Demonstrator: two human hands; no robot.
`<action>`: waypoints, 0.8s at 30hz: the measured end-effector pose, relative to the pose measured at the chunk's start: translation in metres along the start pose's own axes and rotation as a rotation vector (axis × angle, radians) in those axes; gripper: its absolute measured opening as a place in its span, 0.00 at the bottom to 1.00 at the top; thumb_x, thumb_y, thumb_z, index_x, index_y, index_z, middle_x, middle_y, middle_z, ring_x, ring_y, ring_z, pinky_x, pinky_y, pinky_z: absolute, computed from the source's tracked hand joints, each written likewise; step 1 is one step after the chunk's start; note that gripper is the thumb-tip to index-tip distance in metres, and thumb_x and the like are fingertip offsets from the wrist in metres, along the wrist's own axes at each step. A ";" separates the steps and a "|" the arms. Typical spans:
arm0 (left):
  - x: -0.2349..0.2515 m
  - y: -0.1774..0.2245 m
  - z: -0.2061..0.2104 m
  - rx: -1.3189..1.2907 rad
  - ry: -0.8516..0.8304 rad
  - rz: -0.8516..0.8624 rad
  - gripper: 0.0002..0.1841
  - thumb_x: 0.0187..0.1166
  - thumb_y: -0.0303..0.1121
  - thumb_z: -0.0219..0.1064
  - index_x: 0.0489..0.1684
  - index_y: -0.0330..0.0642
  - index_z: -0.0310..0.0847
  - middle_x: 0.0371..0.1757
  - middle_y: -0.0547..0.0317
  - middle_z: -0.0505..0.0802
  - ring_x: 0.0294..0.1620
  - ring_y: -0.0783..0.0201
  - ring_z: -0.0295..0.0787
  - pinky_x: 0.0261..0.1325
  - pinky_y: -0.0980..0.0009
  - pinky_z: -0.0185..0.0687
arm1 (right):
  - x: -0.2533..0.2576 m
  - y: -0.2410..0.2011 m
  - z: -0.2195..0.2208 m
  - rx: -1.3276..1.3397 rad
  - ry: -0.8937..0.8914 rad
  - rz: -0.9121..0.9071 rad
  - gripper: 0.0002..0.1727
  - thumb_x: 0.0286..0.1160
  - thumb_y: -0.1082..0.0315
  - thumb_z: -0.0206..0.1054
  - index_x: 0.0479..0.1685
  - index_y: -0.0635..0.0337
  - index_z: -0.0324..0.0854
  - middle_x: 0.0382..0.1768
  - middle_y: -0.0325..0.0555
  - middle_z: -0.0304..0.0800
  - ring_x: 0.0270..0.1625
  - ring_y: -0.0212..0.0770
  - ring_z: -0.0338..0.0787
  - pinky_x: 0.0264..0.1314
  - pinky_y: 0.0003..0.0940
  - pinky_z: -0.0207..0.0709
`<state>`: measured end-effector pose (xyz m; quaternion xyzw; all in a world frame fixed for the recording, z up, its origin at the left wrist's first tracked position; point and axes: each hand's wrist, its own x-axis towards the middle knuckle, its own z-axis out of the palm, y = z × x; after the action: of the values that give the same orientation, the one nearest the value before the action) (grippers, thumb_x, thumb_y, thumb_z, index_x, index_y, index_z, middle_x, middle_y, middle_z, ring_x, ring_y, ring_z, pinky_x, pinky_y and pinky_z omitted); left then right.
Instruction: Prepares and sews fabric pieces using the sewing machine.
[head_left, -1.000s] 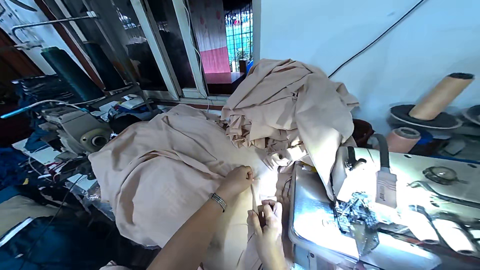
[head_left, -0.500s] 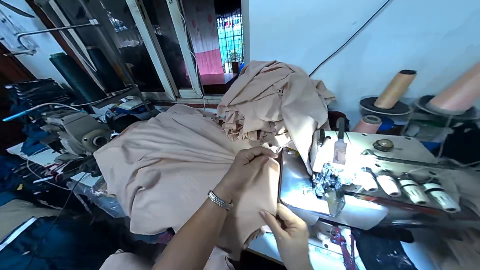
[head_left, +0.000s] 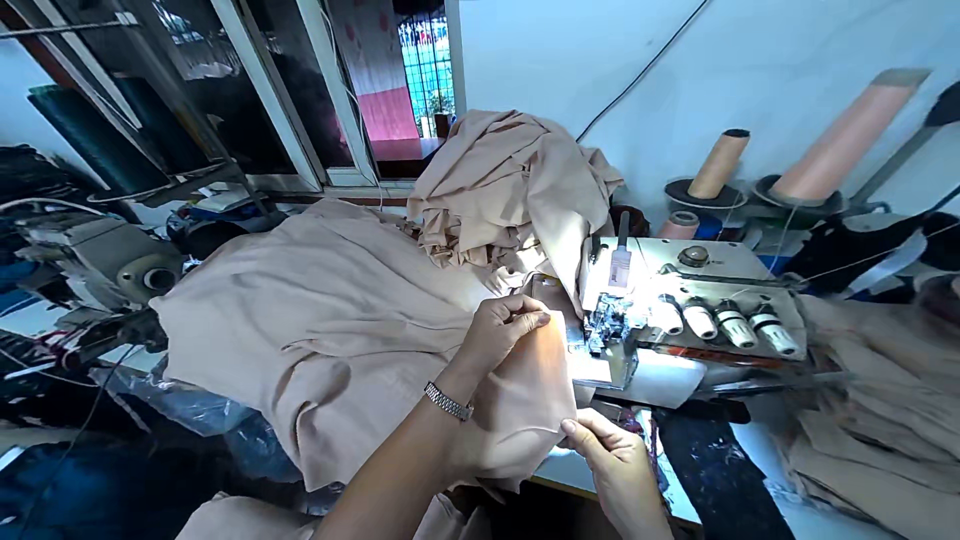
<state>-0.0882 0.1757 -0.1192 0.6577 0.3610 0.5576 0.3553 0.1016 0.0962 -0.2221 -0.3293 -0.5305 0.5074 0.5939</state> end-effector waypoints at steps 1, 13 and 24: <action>0.000 -0.002 -0.001 -0.013 0.004 0.012 0.04 0.77 0.20 0.69 0.38 0.34 0.89 0.35 0.62 0.93 0.37 0.76 0.87 0.46 0.78 0.83 | -0.001 0.000 0.002 -0.026 0.039 -0.001 0.07 0.72 0.74 0.69 0.34 0.65 0.93 0.35 0.45 0.93 0.33 0.35 0.93 0.41 0.30 0.92; -0.004 0.003 0.006 -0.092 0.026 -0.010 0.06 0.72 0.15 0.70 0.38 0.35 0.88 0.34 0.61 0.92 0.35 0.75 0.86 0.43 0.79 0.84 | -0.005 -0.001 0.007 -0.176 0.214 -0.029 0.01 0.61 0.75 0.76 0.28 0.63 0.92 0.28 0.41 0.93 0.28 0.31 0.92 0.35 0.24 0.90; -0.005 0.005 0.015 -0.077 -0.007 -0.081 0.05 0.75 0.17 0.67 0.37 0.38 0.85 0.32 0.63 0.90 0.31 0.76 0.83 0.38 0.81 0.81 | -0.006 0.010 0.010 -0.192 0.329 -0.010 0.03 0.58 0.76 0.76 0.25 0.63 0.88 0.24 0.38 0.92 0.24 0.27 0.89 0.29 0.21 0.85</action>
<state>-0.0737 0.1676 -0.1188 0.6305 0.3641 0.5539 0.4038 0.0901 0.0913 -0.2309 -0.4602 -0.4739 0.3910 0.6409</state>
